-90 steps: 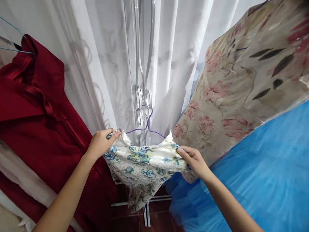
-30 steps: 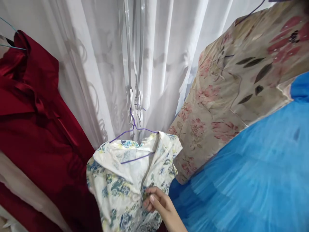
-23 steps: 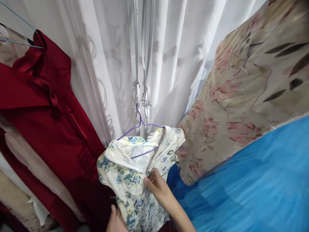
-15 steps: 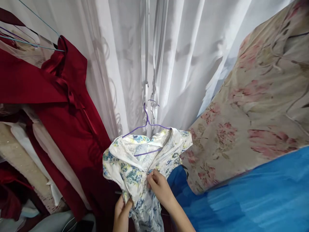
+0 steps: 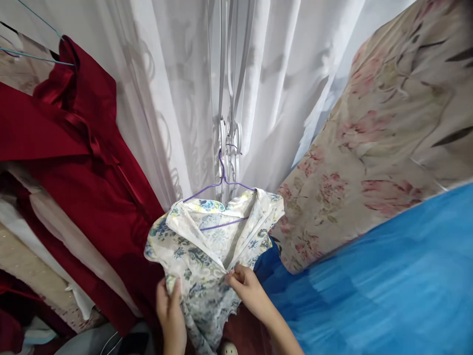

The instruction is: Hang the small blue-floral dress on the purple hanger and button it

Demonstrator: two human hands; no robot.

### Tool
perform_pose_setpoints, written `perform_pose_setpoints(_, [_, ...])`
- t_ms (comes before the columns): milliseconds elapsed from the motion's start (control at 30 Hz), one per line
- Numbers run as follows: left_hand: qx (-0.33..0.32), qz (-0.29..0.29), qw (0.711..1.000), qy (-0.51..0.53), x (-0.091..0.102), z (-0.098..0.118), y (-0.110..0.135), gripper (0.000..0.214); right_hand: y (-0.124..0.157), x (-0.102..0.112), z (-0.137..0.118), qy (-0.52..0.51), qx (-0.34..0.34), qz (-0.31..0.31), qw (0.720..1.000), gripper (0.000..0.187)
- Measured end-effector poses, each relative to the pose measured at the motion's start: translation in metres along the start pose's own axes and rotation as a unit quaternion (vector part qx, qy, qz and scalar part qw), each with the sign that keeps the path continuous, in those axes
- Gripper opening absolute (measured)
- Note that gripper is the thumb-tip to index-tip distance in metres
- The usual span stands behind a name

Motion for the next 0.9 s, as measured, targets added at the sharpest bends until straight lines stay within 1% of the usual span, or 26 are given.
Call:
perform_pose_setpoints(33, [-0.063, 0.028, 0.997, -0.039, 0.009, 0.008, -0.007, 0.046, 0.008, 0.0, -0.001, -0.004, -0.008, -0.01, 1.0, 0.039])
perform_pose_setpoints(67, [-0.119, 0.042, 0.989, -0.073, 0.015, 0.015, -0.01, 0.045, 0.016, 0.0, -0.002, -0.011, -0.015, -0.019, 1.0, 0.038])
perform_pose_setpoints(100, [-0.164, 0.027, 0.981, -0.1, 0.014, 0.021, -0.009, 0.044, 0.023, -0.002, -0.003, -0.019, -0.019, -0.025, 0.999, 0.036])
perform_pose_setpoints(133, [-0.196, -0.024, 0.973, -0.118, 0.007, 0.024, -0.004, 0.041, 0.029, -0.003, -0.003, -0.027, -0.021, -0.026, 0.999, 0.035])
perform_pose_setpoints(167, [-0.215, -0.099, 0.963, -0.128, -0.005, 0.026, 0.003, 0.038, 0.035, -0.006, -0.003, -0.035, -0.022, -0.022, 0.999, 0.034])
perform_pose_setpoints(233, [-0.218, -0.253, 0.934, -0.126, -0.034, 0.025, 0.026, 0.028, 0.042, -0.011, -0.002, -0.048, -0.026, -0.01, 0.998, 0.034])
perform_pose_setpoints(267, [-0.206, -0.308, 0.922, -0.118, -0.046, 0.023, 0.036, 0.022, 0.045, -0.015, -0.002, -0.053, -0.027, -0.004, 0.998, 0.034])
perform_pose_setpoints(300, [-0.191, -0.341, 0.914, -0.109, -0.055, 0.021, 0.044, 0.016, 0.048, -0.018, -0.002, -0.059, -0.029, 0.0, 0.998, 0.034])
perform_pose_setpoints(333, [-0.179, -0.358, 0.91, -0.104, -0.062, 0.02, 0.049, 0.012, 0.05, -0.022, -0.002, -0.066, -0.03, 0.004, 0.997, 0.035])
perform_pose_setpoints(400, [-0.174, -0.372, 0.906, -0.099, -0.069, 0.018, 0.05, 0.013, 0.053, -0.027, -0.005, -0.083, -0.027, 0.012, 0.996, 0.035])
perform_pose_setpoints(500, [-0.217, -0.372, 0.9, -0.067, -0.068, 0.019, 0.043, 0.023, 0.054, -0.033, -0.014, -0.104, -0.012, 0.016, 0.994, 0.034])
perform_pose_setpoints(600, [-0.257, -0.367, 0.893, -0.042, -0.065, 0.023, 0.037, 0.03, 0.054, -0.036, -0.019, -0.103, -0.013, 0.006, 0.995, 0.032])
perform_pose_setpoints(667, [-0.261, -0.386, 0.884, -0.038, -0.069, 0.026, 0.039, 0.026, 0.055, -0.035, -0.021, -0.098, -0.016, 0.0, 0.995, 0.028])
perform_pose_setpoints(733, [-0.266, -0.404, 0.875, -0.038, -0.074, 0.03, 0.044, 0.019, 0.056, -0.03, -0.023, -0.106, -0.009, 0.002, 0.994, 0.024])
perform_pose_setpoints(833, [-0.295, -0.399, 0.866, -0.052, -0.076, 0.036, 0.046, 0.021, 0.054, -0.015, -0.031, -0.142, 0.007, 0.024, 0.99, 0.017])
perform_pose_setpoints(900, [-0.313, -0.407, 0.855, -0.066, -0.074, 0.039, 0.044, 0.021, 0.046, -0.004, -0.043, -0.164, 0.013, 0.048, 0.985, 0.014])
Point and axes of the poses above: each hand's wrist, its own y-axis away from the middle knuckle, its own x-axis out of the back of the hand, z = x × y, the point moved 6 cm from there along -y, towards the middle knuckle, and after that the axes turned 13 degrees about -x, right-handed, at the moved point
